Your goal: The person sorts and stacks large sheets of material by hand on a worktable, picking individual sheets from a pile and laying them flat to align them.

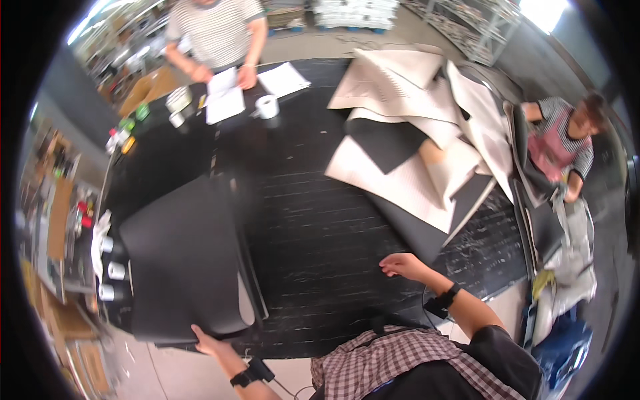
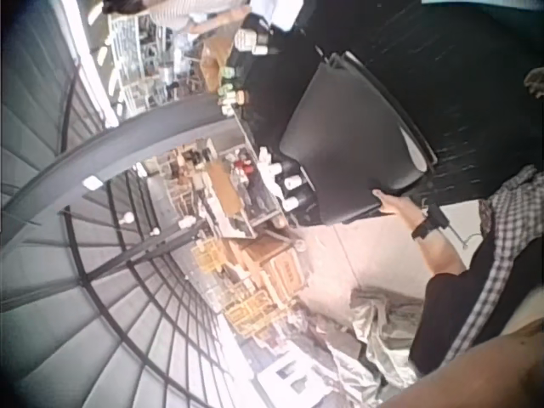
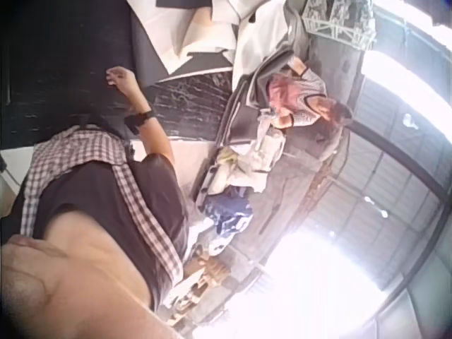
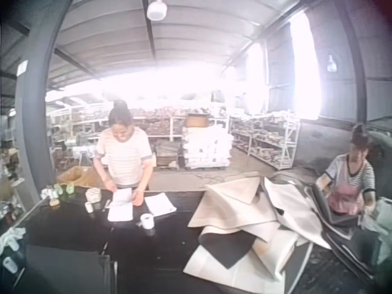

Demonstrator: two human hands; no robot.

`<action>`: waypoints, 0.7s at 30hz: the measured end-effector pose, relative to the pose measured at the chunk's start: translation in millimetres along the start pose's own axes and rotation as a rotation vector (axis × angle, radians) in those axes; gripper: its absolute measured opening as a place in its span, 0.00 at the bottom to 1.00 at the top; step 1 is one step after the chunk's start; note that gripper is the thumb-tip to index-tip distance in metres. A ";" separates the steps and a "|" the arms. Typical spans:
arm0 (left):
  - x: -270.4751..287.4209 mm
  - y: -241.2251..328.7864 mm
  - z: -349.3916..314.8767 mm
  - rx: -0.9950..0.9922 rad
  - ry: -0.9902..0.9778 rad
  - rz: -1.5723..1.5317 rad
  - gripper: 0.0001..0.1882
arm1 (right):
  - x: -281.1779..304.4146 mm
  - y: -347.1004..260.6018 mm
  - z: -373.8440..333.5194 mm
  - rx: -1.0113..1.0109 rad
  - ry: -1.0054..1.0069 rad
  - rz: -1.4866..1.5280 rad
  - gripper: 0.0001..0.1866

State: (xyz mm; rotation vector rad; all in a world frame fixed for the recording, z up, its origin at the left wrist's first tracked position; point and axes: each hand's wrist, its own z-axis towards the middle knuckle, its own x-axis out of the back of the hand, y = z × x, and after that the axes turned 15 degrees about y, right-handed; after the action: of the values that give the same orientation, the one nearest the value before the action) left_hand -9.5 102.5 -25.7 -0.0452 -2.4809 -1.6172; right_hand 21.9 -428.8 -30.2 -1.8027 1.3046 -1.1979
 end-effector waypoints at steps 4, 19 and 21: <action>9.5 4.1 -35.4 0.015 -0.351 -0.125 0.39 | 86.1 36.3 -40.0 -0.130 0.013 0.275 0.13; 57.9 -63.0 -158.2 -0.221 -0.167 0.085 0.29 | 302.1 -17.9 85.7 0.351 1.074 -0.452 0.16; 63.4 -75.1 -162.1 -0.195 -0.347 -0.020 0.24 | 326.4 -16.7 109.0 0.364 1.206 -0.804 0.21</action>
State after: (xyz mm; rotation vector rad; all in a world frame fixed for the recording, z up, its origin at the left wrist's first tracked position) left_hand -59.5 -80.3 -19.5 -0.3566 -2.5559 -2.0031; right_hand 163.0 -734.5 42.9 -1.2798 0.6835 -3.0115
